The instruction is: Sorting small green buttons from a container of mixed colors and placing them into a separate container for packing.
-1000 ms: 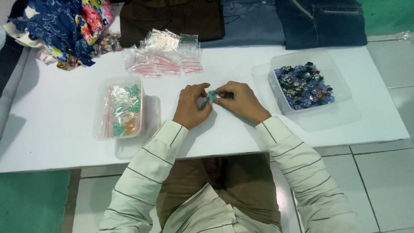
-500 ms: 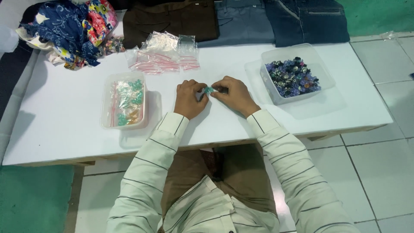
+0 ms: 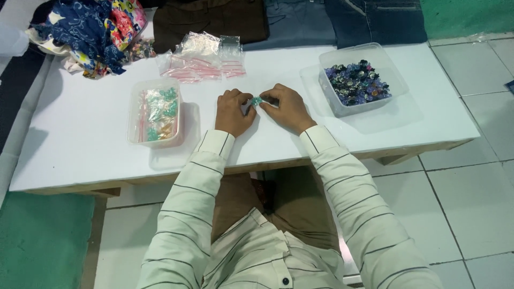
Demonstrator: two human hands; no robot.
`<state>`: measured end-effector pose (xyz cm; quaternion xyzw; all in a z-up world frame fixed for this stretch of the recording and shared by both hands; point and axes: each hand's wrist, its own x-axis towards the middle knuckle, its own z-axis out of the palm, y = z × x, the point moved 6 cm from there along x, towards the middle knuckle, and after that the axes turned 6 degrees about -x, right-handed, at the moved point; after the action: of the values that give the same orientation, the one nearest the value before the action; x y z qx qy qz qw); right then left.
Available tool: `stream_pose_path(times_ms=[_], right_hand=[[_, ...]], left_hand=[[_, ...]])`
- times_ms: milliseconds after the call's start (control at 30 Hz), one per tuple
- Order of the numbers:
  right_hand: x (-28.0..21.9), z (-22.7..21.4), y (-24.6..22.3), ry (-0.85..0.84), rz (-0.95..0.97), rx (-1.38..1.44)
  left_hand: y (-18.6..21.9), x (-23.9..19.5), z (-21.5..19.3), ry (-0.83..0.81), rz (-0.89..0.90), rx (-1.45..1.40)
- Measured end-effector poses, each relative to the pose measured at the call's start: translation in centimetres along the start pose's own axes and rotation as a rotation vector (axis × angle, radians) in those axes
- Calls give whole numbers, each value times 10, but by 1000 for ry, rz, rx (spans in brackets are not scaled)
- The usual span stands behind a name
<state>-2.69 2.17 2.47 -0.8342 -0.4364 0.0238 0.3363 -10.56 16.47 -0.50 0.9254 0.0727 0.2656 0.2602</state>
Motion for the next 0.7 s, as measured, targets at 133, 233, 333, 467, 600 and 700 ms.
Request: stream_pose_path(times_ms=[133,233,333,467,600,700], right_hand=[[-5,-4,-6,5,18,-34],[-7,-5,-1,52,9,-6],[-10,-4,1,87,-22,12],[-18,-3,6,73,-10,58],[-25,-5,5,66,3,57],[-30,-6,4,52,28,67]], left_hand=[[-4,-3,4,14,21,7],[0,-1,3,24,40,2],[1,-1,1,30,61,15],[3,-3,1,9,21,45],[5,-2,-1,7,5,56],[2,-3,1,-3,9,75]])
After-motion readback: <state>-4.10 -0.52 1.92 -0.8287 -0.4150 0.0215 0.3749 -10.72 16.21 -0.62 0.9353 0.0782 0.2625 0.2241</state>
